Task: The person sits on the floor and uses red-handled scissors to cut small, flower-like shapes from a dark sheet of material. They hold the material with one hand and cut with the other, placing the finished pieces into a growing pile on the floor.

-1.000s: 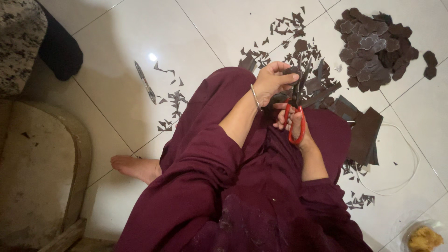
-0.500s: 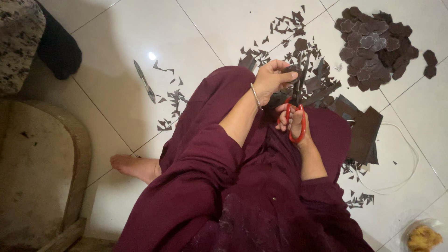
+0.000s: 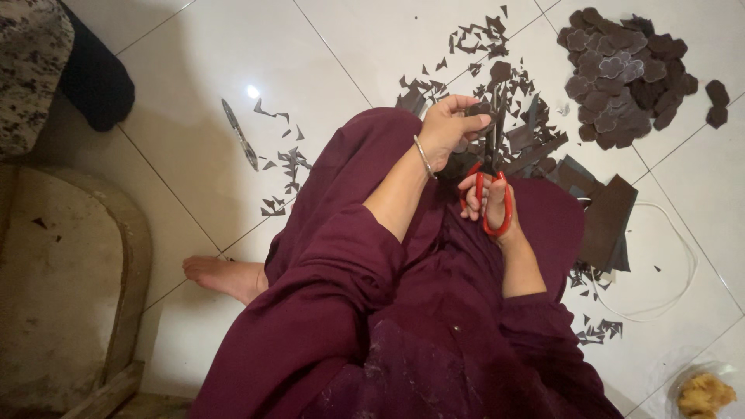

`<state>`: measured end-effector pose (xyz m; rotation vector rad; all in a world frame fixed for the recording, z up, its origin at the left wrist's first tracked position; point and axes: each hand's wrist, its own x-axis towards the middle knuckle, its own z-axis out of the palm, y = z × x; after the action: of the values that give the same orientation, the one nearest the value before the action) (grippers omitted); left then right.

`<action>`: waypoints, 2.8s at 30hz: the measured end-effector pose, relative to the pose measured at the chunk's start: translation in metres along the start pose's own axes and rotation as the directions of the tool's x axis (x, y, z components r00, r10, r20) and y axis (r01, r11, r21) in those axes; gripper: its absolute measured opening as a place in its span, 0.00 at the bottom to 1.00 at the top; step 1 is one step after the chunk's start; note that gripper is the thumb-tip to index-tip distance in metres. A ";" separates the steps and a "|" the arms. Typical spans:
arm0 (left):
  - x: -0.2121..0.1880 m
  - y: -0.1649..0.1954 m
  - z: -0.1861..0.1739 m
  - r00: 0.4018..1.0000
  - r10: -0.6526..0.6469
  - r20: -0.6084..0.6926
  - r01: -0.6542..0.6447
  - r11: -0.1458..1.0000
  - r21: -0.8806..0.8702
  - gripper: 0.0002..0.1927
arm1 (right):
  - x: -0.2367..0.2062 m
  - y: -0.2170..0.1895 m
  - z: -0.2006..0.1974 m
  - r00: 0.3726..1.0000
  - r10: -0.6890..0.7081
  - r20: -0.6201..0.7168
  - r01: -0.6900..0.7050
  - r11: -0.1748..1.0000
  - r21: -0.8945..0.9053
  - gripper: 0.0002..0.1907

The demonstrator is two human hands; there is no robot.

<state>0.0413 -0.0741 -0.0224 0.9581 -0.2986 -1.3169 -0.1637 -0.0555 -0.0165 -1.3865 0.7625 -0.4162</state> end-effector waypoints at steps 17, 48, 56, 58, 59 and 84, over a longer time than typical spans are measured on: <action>0.009 -0.005 -0.005 0.991 0.129 -0.040 -0.126 0.989 0.078 0.16 | -0.004 0.001 -0.007 1.000 0.009 0.026 -0.008 1.000 -0.023 0.56; -0.002 0.001 0.005 0.983 -0.184 0.000 0.182 0.976 -0.117 0.14 | 0.005 -0.005 0.005 0.997 0.072 0.024 -0.072 0.997 0.023 0.71; -0.001 -0.006 0.004 0.983 -0.166 0.078 0.168 0.986 -0.012 0.13 | 0.006 -0.003 0.004 0.998 0.059 0.035 -0.059 0.998 0.017 0.71; -0.001 -0.006 0.004 0.981 -0.178 0.072 0.179 0.984 0.001 0.14 | 0.006 -0.003 0.003 0.998 0.056 0.036 -0.057 0.998 0.014 0.71; -0.001 -0.005 0.004 0.981 -0.183 0.069 0.183 0.983 0.008 0.14 | 0.006 -0.002 0.003 0.998 0.055 0.038 -0.055 0.998 0.016 0.71; 0.001 -0.002 0.002 0.977 -0.206 0.053 0.210 0.975 -0.069 0.14 | 0.008 0.009 -0.003 0.999 0.038 -0.011 -0.037 0.992 0.117 0.65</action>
<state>0.0384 -0.0754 -0.0228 0.9156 -0.1862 -1.5325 -0.1622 -0.0616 -0.0268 -1.2592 0.7616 -0.4341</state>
